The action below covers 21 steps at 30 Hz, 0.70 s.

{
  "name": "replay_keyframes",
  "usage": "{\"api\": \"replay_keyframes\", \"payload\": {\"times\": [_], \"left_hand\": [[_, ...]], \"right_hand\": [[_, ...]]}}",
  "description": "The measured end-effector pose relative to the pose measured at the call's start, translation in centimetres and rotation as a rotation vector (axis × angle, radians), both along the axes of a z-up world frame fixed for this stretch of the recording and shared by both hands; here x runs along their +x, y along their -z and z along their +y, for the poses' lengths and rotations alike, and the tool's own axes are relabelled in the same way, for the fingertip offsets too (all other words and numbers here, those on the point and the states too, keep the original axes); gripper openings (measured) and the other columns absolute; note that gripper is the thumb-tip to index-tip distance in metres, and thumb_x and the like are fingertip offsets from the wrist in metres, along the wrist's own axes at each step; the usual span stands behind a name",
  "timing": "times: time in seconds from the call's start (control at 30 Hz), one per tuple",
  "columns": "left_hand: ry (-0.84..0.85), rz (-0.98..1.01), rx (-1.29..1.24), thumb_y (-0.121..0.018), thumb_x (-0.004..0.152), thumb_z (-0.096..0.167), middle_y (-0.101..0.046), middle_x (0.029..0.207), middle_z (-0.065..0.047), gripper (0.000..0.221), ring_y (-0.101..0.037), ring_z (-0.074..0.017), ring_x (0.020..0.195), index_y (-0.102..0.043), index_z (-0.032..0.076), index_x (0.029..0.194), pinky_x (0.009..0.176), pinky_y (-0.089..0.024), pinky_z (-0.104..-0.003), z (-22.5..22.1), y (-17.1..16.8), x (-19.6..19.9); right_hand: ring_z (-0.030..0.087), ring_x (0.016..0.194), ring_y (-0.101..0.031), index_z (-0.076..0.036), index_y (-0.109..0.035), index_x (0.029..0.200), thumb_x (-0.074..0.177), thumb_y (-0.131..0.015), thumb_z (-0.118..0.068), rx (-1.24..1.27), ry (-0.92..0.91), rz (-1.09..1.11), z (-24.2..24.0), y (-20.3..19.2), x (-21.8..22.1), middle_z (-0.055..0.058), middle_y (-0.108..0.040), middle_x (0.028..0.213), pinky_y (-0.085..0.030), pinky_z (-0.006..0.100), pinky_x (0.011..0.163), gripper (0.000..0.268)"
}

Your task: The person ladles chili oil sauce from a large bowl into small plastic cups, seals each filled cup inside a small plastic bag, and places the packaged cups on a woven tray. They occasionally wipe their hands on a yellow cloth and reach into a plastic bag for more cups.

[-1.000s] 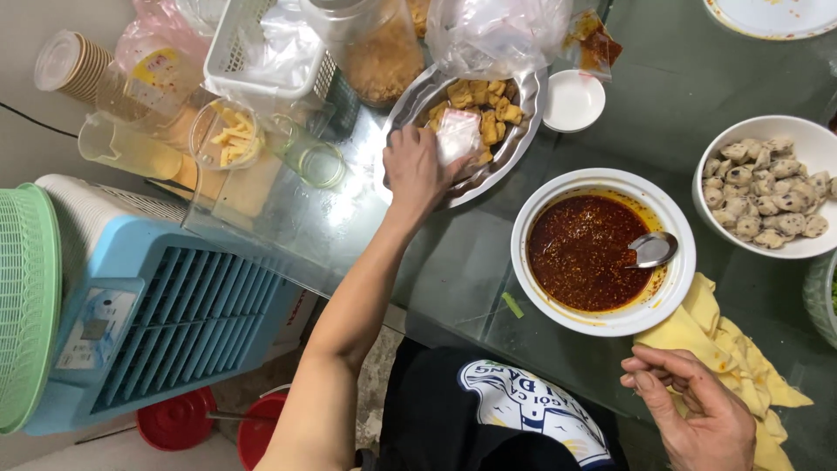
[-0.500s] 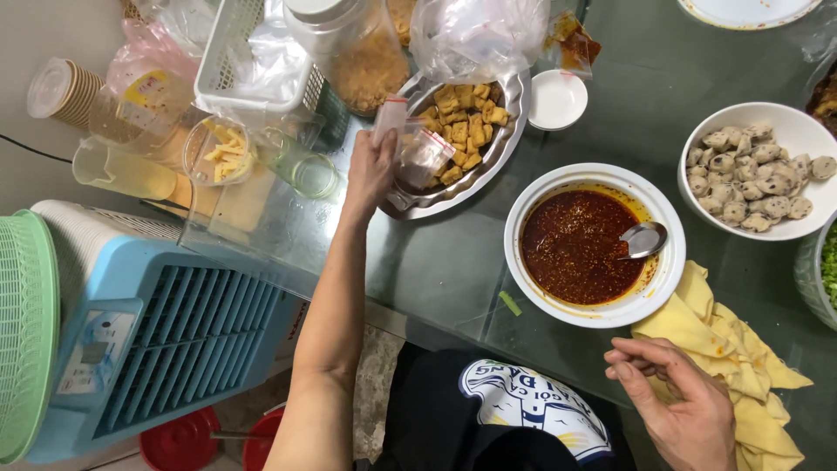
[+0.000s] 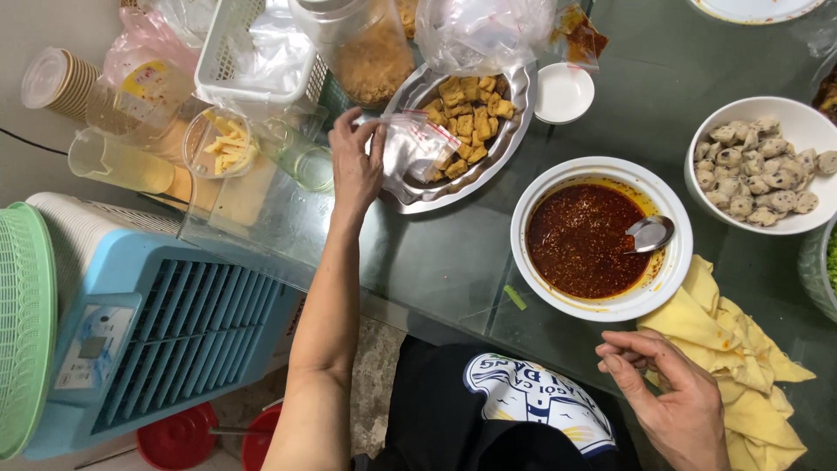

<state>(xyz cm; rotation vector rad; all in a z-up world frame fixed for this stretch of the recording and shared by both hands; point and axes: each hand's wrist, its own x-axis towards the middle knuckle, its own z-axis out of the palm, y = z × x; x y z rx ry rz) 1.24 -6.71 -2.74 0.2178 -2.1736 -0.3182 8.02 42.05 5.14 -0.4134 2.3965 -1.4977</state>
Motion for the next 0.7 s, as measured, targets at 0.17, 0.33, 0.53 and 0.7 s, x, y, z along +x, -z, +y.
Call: {"api": "replay_keyframes", "payload": {"times": [0.17, 0.33, 0.53, 0.7], "left_hand": [[0.087, -0.109, 0.282, -0.061, 0.101, 0.016, -0.073, 0.1, -0.016, 0.016, -0.069, -0.0287, 0.09, -0.071, 0.004, 0.105, 0.083, -0.053, -0.037, 1.9, -4.4, 1.8], [0.768, -0.373, 0.565, -0.068, 0.092, -0.001, -0.072, 0.112, -0.011, 0.012, -0.066, -0.0229, 0.103, -0.064, 0.003, 0.102, 0.087, -0.051, -0.036, 10.3, -8.5, 6.2], [1.119, -0.632, 0.402, -0.066, 0.097, 0.012, -0.064, 0.093, -0.011, 0.01, -0.064, -0.0323, 0.091, -0.063, 0.006, 0.104, 0.088, -0.047, -0.042, 19.5, -14.4, 9.0], [1.115, -0.649, 0.451, -0.065, 0.095, 0.012, -0.063, 0.09, -0.01, 0.008, -0.064, -0.029, 0.089, -0.064, 0.005, 0.099, 0.089, -0.047, -0.041, 20.7, -14.5, 8.8]], "right_hand": [[0.015, 0.082, -0.076, 0.003, -0.071, 0.116, 0.089, -0.069, -0.005, -0.01, -0.002, 0.034, -0.3, 0.4, 0.1, 0.011, -0.077, 0.101, -0.06, 0.027, 0.075, 0.029], [0.015, 0.09, -0.074, 0.003, -0.068, 0.12, 0.09, -0.069, -0.006, -0.158, 0.026, 0.167, -2.9, -1.3, 0.0, 0.011, -0.074, 0.108, -0.059, 0.027, 0.08, 0.031], [0.015, 0.082, -0.068, 0.0, -0.072, 0.111, 0.082, -0.076, -0.005, -0.105, -0.137, 0.185, -5.0, -3.0, -0.3, 0.006, -0.074, 0.094, -0.058, 0.026, 0.071, 0.03], [0.014, 0.078, -0.072, -0.001, -0.073, 0.094, 0.082, -0.075, -0.003, -0.099, -0.095, 0.154, -4.0, -2.1, -0.5, 0.004, -0.073, 0.088, -0.057, 0.028, 0.069, 0.012]]}}
